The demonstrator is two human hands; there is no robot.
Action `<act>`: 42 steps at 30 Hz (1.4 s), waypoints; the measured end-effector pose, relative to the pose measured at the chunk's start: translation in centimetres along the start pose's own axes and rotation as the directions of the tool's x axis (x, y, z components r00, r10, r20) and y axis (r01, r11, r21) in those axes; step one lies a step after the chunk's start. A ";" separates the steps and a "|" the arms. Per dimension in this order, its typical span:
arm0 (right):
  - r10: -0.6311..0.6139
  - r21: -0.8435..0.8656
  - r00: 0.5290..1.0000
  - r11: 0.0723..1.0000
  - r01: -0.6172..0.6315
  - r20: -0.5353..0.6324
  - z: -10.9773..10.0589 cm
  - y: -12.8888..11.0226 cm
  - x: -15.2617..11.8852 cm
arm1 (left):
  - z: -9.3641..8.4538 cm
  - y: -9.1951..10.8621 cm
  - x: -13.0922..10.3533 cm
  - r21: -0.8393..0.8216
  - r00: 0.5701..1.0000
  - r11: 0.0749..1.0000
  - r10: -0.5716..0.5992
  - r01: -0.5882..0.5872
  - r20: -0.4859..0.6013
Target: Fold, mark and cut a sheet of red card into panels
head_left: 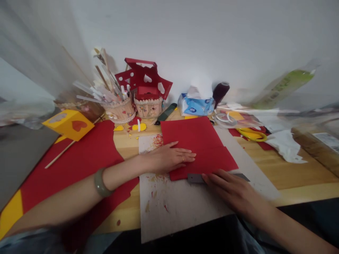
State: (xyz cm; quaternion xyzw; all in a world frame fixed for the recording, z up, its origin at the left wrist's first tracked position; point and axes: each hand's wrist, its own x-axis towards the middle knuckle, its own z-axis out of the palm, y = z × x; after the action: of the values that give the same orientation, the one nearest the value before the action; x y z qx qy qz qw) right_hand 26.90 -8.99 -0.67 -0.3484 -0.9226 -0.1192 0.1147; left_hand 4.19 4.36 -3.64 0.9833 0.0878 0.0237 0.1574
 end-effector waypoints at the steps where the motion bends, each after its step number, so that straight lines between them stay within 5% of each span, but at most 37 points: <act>1: 0.025 0.010 1.000 1.000 -0.025 -0.002 0.1 0.3 -0.4 | 0.1 0.0 0.0 -0.001 1.000 1.000 -0.003 0.003 0.000; 4: 0.165 0.010 0.985 0.986 -0.164 -0.048 -0.7 1.3 -1.3 | 0.2 0.0 0.1 -0.011 1.000 1.000 -0.014 0.014 0.007; 7: 0.404 0.036 0.910 0.915 -0.402 -0.091 -2.5 1.7 -1.4 | 0.1 0.1 0.1 -0.033 1.000 0.999 -0.027 0.027 0.014; 11: 0.582 0.201 0.811 0.788 -0.581 0.063 -3.8 0.6 -1.4 | 0.0 0.1 0.1 -0.064 1.000 0.998 -0.024 0.025 0.017; 14: 0.510 0.142 0.847 0.837 -0.529 0.150 -2.7 -0.9 -1.3 | -0.1 0.0 0.2 -0.065 1.000 0.998 -0.008 0.010 0.029; 19: 0.357 0.013 0.928 0.933 -0.360 0.107 0.0 -2.4 0.4 | -0.7 -0.2 0.2 -0.082 0.997 0.997 0.007 -0.001 0.082; 26: 0.161 0.073 0.984 0.985 -0.156 -0.077 0.9 -0.1 2.7 | -0.9 -0.5 -0.2 -0.119 0.998 0.992 0.041 -0.036 0.040; 30: 0.010 0.079 0.997 0.997 -0.004 -0.082 1.5 0.6 3.4 | -0.5 -0.9 -0.3 -0.126 0.997 0.990 0.071 -0.067 0.025; 42: 0.016 -0.127 0.999 0.992 -0.020 -0.036 2.2 -3.2 3.6 | -1.4 -0.5 -0.2 -0.068 0.993 0.997 0.031 -0.023 0.113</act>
State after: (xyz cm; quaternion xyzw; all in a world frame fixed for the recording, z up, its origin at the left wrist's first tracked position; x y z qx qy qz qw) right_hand 21.90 -8.46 -2.11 -0.3613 -0.9078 -0.1827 0.1095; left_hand 3.85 5.21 -2.45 0.9784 0.0647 -0.0272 0.1944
